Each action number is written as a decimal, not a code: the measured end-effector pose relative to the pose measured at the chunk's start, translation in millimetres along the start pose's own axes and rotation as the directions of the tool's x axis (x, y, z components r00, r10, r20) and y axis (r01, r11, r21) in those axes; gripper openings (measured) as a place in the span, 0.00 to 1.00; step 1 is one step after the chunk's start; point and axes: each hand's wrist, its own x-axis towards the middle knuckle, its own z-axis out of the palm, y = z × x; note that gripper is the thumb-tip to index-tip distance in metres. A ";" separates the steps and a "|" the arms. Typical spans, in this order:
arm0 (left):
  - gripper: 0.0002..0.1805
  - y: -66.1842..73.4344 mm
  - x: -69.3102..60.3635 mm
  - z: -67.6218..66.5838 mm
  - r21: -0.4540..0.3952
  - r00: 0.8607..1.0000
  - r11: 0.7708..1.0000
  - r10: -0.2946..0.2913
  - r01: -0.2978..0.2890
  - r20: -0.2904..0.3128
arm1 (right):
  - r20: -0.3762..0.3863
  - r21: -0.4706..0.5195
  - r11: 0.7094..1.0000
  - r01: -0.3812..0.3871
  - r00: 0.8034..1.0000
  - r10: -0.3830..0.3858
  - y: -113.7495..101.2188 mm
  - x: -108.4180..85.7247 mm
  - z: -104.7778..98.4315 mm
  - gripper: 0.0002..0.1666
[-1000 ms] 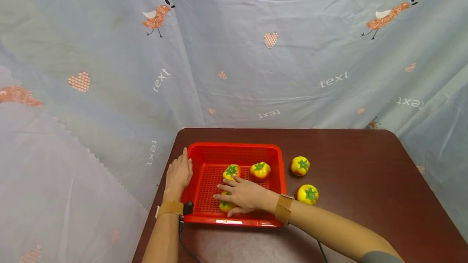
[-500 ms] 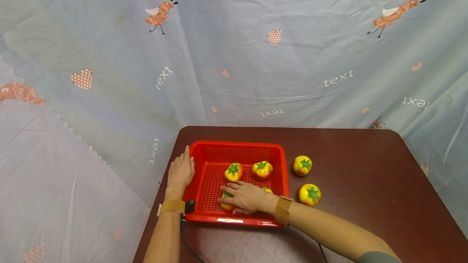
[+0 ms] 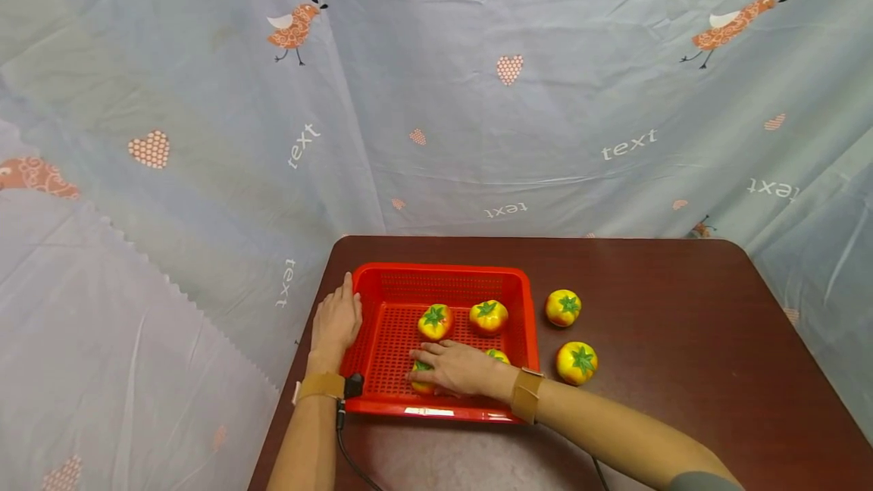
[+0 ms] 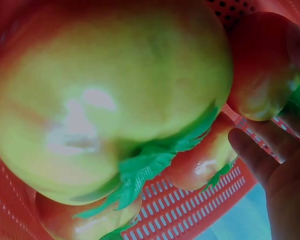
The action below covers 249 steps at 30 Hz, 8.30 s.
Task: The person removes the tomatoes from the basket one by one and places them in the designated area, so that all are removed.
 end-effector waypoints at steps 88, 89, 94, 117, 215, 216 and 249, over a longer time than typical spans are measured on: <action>0.30 -1.0 1.0 -0.4 0.016 1.000 1.000 0.012 -0.012 0.006 | -0.344 0.344 0.816 -0.463 0.747 0.569 -35.5 -255.2 64.6 0.32; 0.30 -1.0 0.9 -0.5 0.016 1.000 1.000 0.010 -0.011 0.007 | -0.348 0.344 0.819 -0.459 0.749 0.565 -35.8 -255.4 64.8 0.28; 0.30 -0.5 0.8 -0.6 0.014 1.000 1.000 0.009 -0.009 0.010 | -0.337 0.338 0.826 -0.450 0.762 0.553 -39.7 -255.4 63.3 0.30; 0.31 -0.8 0.8 0.4 0.005 1.000 1.000 0.005 -0.005 0.019 | -0.293 0.287 0.811 -0.510 0.760 0.581 -49.7 -246.5 60.9 0.42; 0.30 0.2 0.4 -0.8 0.020 1.000 1.000 0.015 -0.015 -0.007 | 0.079 0.221 0.914 -0.339 0.941 0.330 71.1 14.6 14.3 0.34; 0.30 0.3 0.4 -1.0 0.020 1.000 1.000 0.013 -0.013 -0.005 | 0.070 0.216 0.916 -0.339 0.941 0.332 71.3 14.6 14.4 0.33; 0.29 0.3 -0.7 -1.1 0.018 0.997 0.999 0.049 -0.048 -0.053 | -0.330 0.319 0.863 -0.393 0.807 0.490 153.4 -79.1 -50.8 0.32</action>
